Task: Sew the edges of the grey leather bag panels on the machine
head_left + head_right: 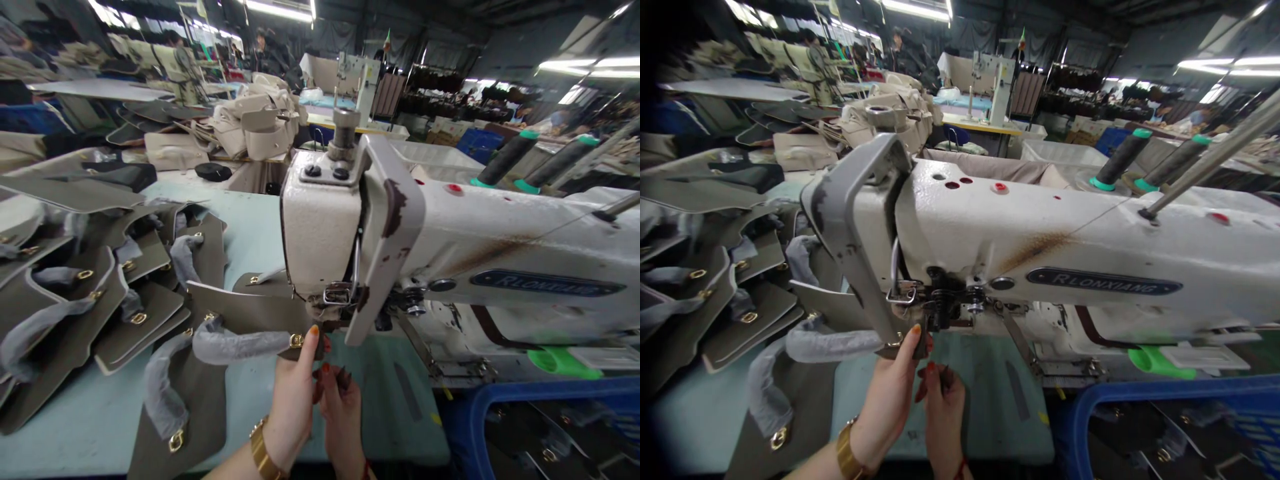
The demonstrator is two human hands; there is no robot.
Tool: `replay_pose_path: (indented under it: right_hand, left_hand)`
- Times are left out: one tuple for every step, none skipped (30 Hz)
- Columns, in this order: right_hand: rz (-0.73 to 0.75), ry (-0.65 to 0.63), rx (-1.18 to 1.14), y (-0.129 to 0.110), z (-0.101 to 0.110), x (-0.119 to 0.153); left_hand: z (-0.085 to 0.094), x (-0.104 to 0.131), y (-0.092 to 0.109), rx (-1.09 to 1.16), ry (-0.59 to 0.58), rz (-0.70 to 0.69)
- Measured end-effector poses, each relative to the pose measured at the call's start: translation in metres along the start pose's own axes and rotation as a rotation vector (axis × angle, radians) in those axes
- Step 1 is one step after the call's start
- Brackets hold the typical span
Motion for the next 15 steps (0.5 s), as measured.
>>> replay_pose_path:
  right_hand:
    - [-0.003,0.012,-0.005,0.000,0.001,0.000]
    - [-0.006,0.020,-0.005,0.000,0.002,0.000]
    - [-0.011,0.023,-0.003,0.000,0.002,0.000]
    - [-0.018,0.022,0.001,0.000,0.002,0.001]
    - [-0.028,0.015,0.006,0.001,0.002,0.001]
    - [-0.039,0.008,0.008,0.002,0.001,0.001]
    - [-0.048,0.004,0.006,0.003,0.001,0.002]
    - [-0.055,0.002,-0.001,0.005,0.001,0.002]
    - [-0.061,0.003,-0.013,0.007,0.001,0.002]
    - [-0.067,0.003,-0.029,0.009,0.002,0.002]
    - [-0.075,-0.003,-0.044,0.011,0.001,0.002]
    - [-0.082,-0.012,-0.059,0.014,0.001,0.002]
    - [-0.089,-0.019,-0.076,0.016,0.000,0.002]
    - [-0.100,-0.024,-0.095,0.019,0.000,0.001]
    - [-0.110,-0.024,-0.116,0.021,0.000,0.001]
  left_hand:
    - [-0.003,0.002,-0.004,-0.010,-0.023,0.025]
    - [-0.006,0.003,-0.007,-0.012,-0.053,0.051]
    - [-0.008,0.003,-0.010,-0.013,-0.076,0.073]
    - [-0.008,0.004,-0.012,-0.017,-0.087,0.084]
    - [-0.008,0.003,-0.013,-0.032,-0.106,0.085]
    - [-0.009,0.003,-0.013,-0.060,-0.141,0.089]
    - [-0.010,0.003,-0.014,-0.100,-0.192,0.090]
    - [-0.010,0.004,-0.014,-0.146,-0.253,0.082]
    - [-0.009,0.005,-0.013,-0.195,-0.316,0.060]
    - [-0.006,0.008,-0.011,-0.249,-0.384,0.036]
    - [-0.002,0.012,-0.009,-0.314,-0.458,0.023]
    - [0.005,0.016,-0.006,-0.391,-0.531,0.025]
    - [0.013,0.021,-0.003,-0.484,-0.603,0.037]
    - [0.022,0.026,0.002,-0.589,-0.674,0.075]
    - [0.032,0.028,0.012,-0.691,-0.718,0.108]
Point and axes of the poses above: each hand's wrist, its own x-axis away from the middle knuckle, its own z-axis out of the back of the hand, y = z × x, the point moved 10 cm from there along -x, towards the middle knuckle, and after that the axes turned 2 degrees about -y, right-handed, at the moved point
